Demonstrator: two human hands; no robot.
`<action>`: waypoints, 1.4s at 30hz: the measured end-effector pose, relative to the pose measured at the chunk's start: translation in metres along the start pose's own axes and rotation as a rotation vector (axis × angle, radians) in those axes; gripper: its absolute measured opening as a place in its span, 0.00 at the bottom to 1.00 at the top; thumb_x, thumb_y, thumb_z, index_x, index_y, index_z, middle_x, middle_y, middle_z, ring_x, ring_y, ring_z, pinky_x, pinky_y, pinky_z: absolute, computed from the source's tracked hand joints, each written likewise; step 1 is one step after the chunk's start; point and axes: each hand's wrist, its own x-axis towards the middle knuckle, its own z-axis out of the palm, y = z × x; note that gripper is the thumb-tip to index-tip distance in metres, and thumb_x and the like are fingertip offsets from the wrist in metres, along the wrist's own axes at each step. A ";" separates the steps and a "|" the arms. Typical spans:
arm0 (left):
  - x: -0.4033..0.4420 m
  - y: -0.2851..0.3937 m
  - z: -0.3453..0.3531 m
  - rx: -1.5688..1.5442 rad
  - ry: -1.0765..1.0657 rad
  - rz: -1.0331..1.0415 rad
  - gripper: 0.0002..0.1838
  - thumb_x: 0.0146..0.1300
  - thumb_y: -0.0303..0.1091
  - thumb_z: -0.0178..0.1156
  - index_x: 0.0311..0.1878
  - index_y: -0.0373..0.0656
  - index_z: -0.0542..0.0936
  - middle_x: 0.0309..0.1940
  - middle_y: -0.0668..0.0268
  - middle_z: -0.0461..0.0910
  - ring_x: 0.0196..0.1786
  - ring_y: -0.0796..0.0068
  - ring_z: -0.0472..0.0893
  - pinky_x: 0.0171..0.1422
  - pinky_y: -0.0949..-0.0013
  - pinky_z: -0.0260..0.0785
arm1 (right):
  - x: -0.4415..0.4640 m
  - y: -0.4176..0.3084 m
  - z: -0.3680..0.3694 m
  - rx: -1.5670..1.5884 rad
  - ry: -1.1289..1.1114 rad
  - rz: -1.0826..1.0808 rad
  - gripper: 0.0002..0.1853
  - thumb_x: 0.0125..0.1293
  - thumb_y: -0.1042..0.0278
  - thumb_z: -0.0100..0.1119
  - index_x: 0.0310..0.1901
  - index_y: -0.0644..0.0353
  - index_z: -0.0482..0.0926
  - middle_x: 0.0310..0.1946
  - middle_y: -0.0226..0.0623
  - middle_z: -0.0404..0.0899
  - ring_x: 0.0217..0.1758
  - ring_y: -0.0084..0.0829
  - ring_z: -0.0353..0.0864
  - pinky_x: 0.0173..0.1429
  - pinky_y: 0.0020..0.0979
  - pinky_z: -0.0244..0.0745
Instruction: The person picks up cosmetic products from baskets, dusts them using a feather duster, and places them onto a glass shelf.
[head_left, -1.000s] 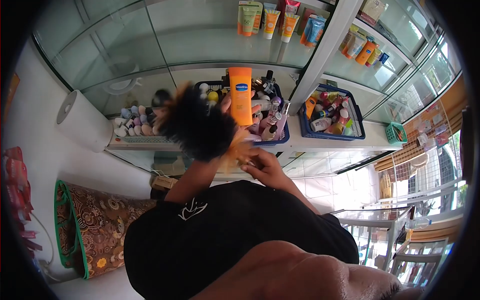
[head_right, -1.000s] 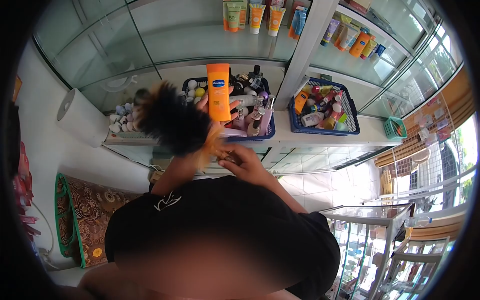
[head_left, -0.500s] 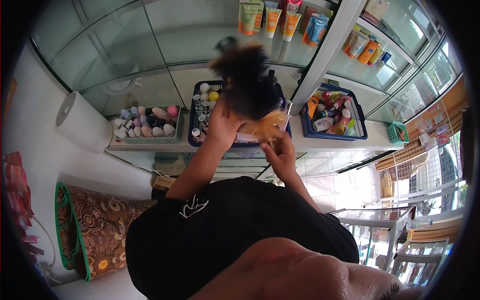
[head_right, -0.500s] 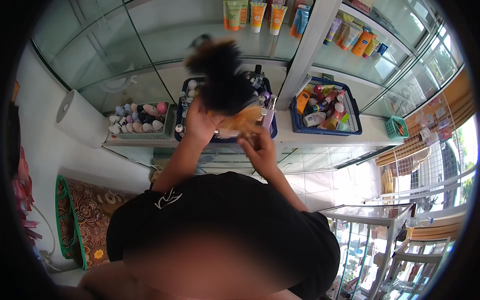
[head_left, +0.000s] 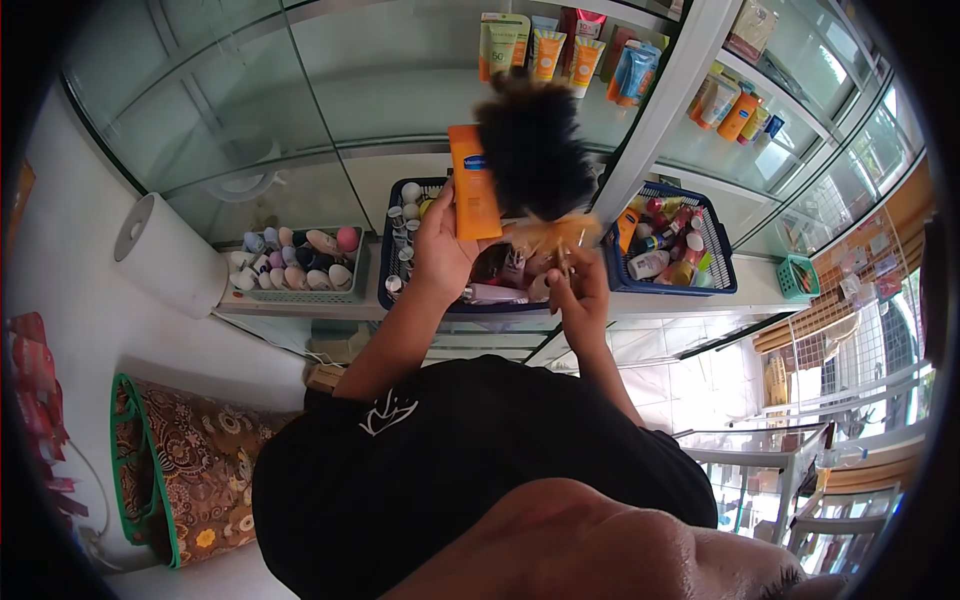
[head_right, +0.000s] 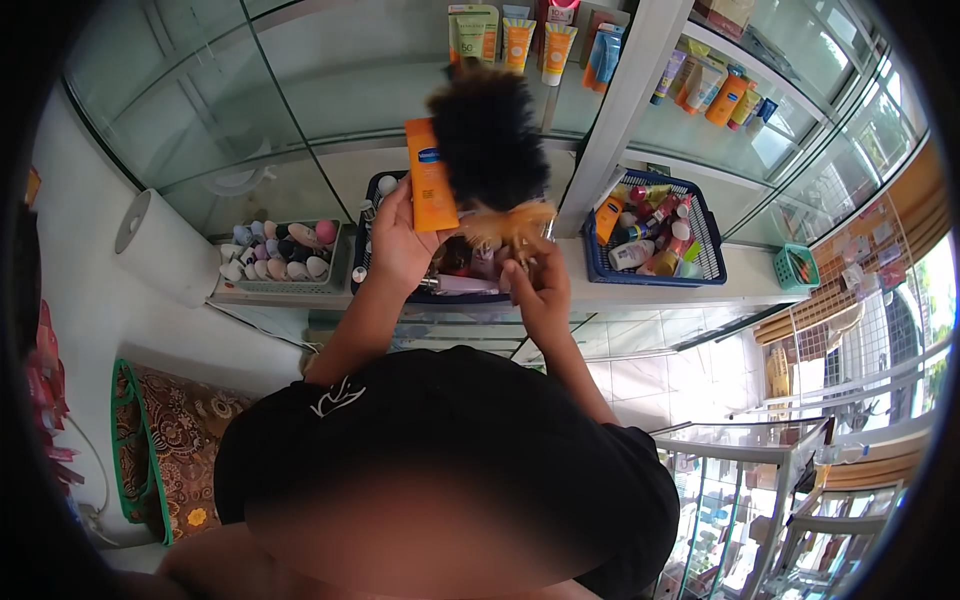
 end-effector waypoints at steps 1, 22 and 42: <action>0.000 0.002 0.005 0.010 0.009 0.002 0.23 0.73 0.47 0.43 0.66 0.48 0.69 0.62 0.63 0.74 0.63 0.64 0.76 0.65 0.48 0.70 | 0.004 -0.002 0.002 -0.057 0.053 -0.034 0.20 0.68 0.79 0.56 0.60 0.60 0.67 0.40 0.35 0.77 0.24 0.14 0.70 0.23 0.17 0.63; -0.049 0.014 0.010 -0.014 0.083 0.003 0.26 0.74 0.49 0.41 0.68 0.45 0.67 0.62 0.59 0.73 0.63 0.60 0.75 0.67 0.47 0.68 | -0.040 0.001 0.020 -0.008 0.035 -0.020 0.22 0.68 0.80 0.56 0.61 0.59 0.65 0.46 0.36 0.78 0.22 0.12 0.65 0.24 0.16 0.59; -0.078 0.018 -0.003 -0.032 0.068 0.037 0.27 0.74 0.49 0.40 0.69 0.45 0.65 0.67 0.57 0.69 0.66 0.53 0.73 0.68 0.49 0.66 | -0.069 0.003 0.029 -0.035 0.012 0.035 0.23 0.67 0.81 0.57 0.62 0.60 0.66 0.47 0.41 0.78 0.21 0.17 0.71 0.22 0.18 0.67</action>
